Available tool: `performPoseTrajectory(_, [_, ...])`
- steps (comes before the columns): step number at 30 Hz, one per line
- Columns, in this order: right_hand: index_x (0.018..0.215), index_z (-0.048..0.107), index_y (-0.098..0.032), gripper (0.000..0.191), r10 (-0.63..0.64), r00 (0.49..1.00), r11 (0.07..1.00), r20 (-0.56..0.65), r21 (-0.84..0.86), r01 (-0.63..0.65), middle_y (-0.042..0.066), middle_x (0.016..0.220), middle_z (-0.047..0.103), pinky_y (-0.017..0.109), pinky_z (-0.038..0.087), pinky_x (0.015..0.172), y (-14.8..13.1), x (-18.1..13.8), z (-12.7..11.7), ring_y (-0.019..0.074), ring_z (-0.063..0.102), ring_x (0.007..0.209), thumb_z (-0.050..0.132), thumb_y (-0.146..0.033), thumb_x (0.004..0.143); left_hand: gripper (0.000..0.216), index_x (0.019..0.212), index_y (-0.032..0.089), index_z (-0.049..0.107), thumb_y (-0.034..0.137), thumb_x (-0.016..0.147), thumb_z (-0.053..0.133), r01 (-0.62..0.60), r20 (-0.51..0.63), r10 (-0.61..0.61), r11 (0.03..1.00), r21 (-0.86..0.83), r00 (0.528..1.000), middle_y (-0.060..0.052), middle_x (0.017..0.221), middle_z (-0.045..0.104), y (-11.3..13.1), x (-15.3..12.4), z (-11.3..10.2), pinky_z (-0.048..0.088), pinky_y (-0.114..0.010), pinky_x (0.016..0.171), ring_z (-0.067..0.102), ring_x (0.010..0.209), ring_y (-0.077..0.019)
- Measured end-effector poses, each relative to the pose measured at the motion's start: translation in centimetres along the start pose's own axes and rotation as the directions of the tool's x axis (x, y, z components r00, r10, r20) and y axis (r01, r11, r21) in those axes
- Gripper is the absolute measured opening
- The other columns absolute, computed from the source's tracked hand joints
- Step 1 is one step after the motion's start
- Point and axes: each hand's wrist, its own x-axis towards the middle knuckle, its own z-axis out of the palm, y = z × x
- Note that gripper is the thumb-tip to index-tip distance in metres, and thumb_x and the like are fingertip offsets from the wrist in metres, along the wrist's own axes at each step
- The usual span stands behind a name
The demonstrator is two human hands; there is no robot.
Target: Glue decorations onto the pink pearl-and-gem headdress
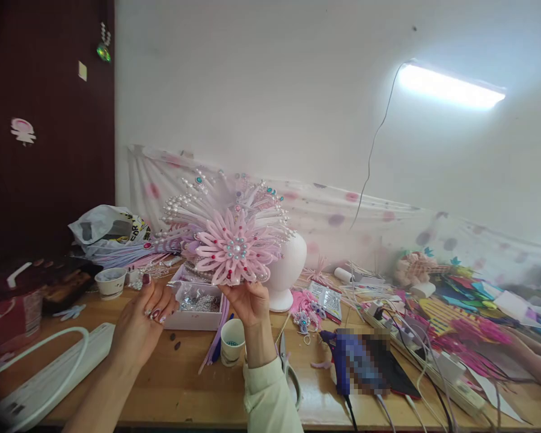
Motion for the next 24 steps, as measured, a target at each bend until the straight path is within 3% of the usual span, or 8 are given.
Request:
performPoseTrajectory(4, [0.098, 0.069, -0.031, 0.045, -0.008, 1.0, 1.0, -0.008, 0.01, 0.008, -0.002, 0.099, 0.076, 0.062, 0.032, 0.115, 0.1, -0.1, -0.2, 0.0222, 0.066, 0.11, 0.082, -0.017, 0.057, 0.063, 0.039, 0.021, 0.031, 0.043, 0.06, 0.087, 0.062, -0.031, -0.062, 0.998, 0.007, 0.998, 0.006, 0.041, 0.03, -0.4, 0.1, 0.1, 0.041, -0.02, 0.049, 0.033, 0.047, -0.0077])
performPoseTrajectory(8, [0.095, 0.069, -0.028, 0.046, -0.015, 1.0, 1.0, -0.01, 0.01, 0.015, -0.001, 0.1, 0.077, 0.06, 0.034, 0.115, 0.7, 0.1, 0.4, 0.0222, 0.07, 0.101, 0.085, -0.018, 0.053, 0.041, 0.053, 0.018, 0.049, 0.013, 0.039, 0.088, 0.133, -0.115, -0.136, 0.991, -0.033, 0.984, 0.006, 0.056, 0.055, -0.9, 0.7, 0.2, 0.049, -0.016, 0.058, 0.053, 0.059, -0.0071])
performPoseTrajectory(10, [0.091, 0.069, -0.027, 0.043, -0.017, 1.0, 1.0, 0.001, 0.003, 0.017, -0.001, 0.098, 0.077, 0.059, 0.034, 0.115, 0.9, 0.2, 0.5, 0.0222, 0.071, 0.098, 0.087, -0.019, 0.052, 0.047, 0.056, 0.018, 0.045, 0.004, 0.035, 0.084, 0.121, -0.138, -0.126, 0.991, -0.05, 0.982, 0.009, 0.056, 0.053, -0.9, 0.7, 0.1, 0.044, -0.012, 0.05, 0.05, 0.053, -0.004])
performPoseTrajectory(12, [0.09, 0.069, -0.026, 0.041, -0.021, 1.0, 1.0, 0.019, -0.02, 0.021, 0.0, 0.097, 0.077, 0.059, 0.033, 0.116, 0.9, 0.3, 0.3, 0.023, 0.071, 0.098, 0.086, -0.02, 0.053, 0.054, 0.057, 0.019, 0.038, 0.003, 0.035, 0.085, 0.138, -0.165, -0.145, 0.989, -0.053, 0.976, 0.013, 0.05, 0.044, -0.7, 0.6, -0.1, 0.029, -0.01, 0.036, 0.036, 0.041, -0.0004])
performPoseTrajectory(14, [0.091, 0.069, -0.026, 0.041, -0.021, 0.999, 0.999, 0.031, -0.028, 0.022, 0.0, 0.097, 0.077, 0.06, 0.032, 0.116, 0.7, 0.3, 0.0, 0.0234, 0.071, 0.099, 0.085, -0.019, 0.054, 0.056, 0.06, 0.02, 0.038, 0.006, 0.038, 0.087, 0.179, -0.175, -0.189, 0.981, -0.071, 0.966, 0.015, 0.046, 0.039, -0.4, 0.5, 0.0, 0.016, -0.011, 0.029, 0.024, 0.034, 0.0006])
performPoseTrajectory(18, [0.093, 0.068, -0.027, 0.043, -0.028, 0.999, 1.0, 0.03, 0.002, 0.028, -0.002, 0.098, 0.077, 0.057, 0.035, 0.115, 0.3, 0.3, -0.6, 0.0221, 0.07, 0.101, 0.083, -0.017, 0.054, 0.054, 0.057, 0.021, 0.034, 0.025, 0.057, 0.088, 0.257, -0.125, -0.278, 0.953, -0.159, 0.952, 0.015, 0.037, 0.027, -0.3, 0.5, 0.7, 0.015, -0.015, 0.028, 0.019, 0.029, -0.0019])
performPoseTrajectory(22, [0.093, 0.068, -0.028, 0.041, -0.035, 0.999, 0.998, 0.002, -0.043, 0.035, -0.002, 0.095, 0.077, 0.059, 0.033, 0.114, 0.2, 0.1, -0.9, 0.0232, 0.069, 0.102, 0.079, -0.016, 0.056, 0.054, 0.049, 0.021, 0.03, 0.031, 0.078, 0.075, 0.327, -0.04, -0.341, 0.925, -0.192, 0.939, 0.011, 0.035, 0.03, -0.9, 0.8, 1.6, 0.038, -0.019, 0.037, 0.027, 0.029, -0.0044])
performPoseTrajectory(24, [0.091, 0.068, -0.029, 0.039, -0.034, 0.999, 0.998, -0.007, -0.059, 0.033, -0.002, 0.091, 0.076, 0.06, 0.032, 0.114, 0.1, -0.1, -1.1, 0.0237, 0.069, 0.101, 0.079, -0.017, 0.056, 0.038, 0.053, 0.019, 0.044, 0.018, 0.08, 0.071, 0.301, -0.081, -0.32, 0.934, -0.19, 0.944, 0.007, 0.043, 0.048, -1.3, 1.1, 1.6, 0.049, -0.02, 0.05, 0.047, 0.038, -0.0063])
